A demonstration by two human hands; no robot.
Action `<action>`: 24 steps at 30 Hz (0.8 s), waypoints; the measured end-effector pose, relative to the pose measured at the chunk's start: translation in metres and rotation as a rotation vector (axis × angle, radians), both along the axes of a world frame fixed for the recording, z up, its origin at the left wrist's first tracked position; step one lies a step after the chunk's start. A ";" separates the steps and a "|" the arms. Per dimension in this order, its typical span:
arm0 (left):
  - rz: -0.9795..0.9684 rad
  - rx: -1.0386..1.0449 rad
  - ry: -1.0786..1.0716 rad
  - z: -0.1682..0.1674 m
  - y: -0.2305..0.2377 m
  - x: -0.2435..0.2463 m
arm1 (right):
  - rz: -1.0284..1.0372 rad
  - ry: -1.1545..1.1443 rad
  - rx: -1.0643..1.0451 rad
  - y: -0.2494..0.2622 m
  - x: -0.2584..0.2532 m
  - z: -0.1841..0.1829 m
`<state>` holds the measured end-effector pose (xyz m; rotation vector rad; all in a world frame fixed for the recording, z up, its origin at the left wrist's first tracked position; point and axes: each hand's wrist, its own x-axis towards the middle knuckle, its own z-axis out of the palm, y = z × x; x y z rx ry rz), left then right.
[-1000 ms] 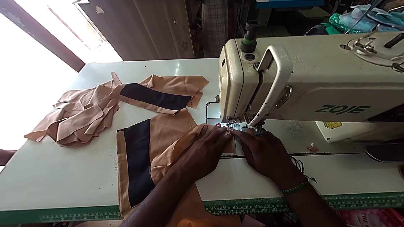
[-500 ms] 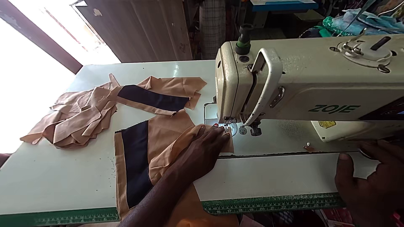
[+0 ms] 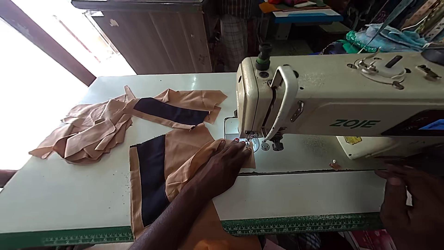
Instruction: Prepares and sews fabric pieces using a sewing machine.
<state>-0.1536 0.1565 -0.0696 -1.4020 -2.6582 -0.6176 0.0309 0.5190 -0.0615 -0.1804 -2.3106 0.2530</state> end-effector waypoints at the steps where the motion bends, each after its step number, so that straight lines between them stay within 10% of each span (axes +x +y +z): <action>1: -0.001 0.000 -0.003 0.000 -0.001 0.001 | 0.076 0.024 -0.031 -0.014 -0.002 0.005; 7: 0.001 -0.009 -0.011 0.000 0.000 -0.003 | 0.627 -0.239 -0.282 -0.118 -0.065 0.002; 12: -0.042 0.010 -0.027 0.000 -0.005 -0.006 | 0.641 -0.240 0.058 -0.137 -0.115 -0.014; 24: -0.054 0.150 -0.082 0.004 -0.007 -0.010 | 0.563 -0.266 0.011 -0.136 -0.112 -0.016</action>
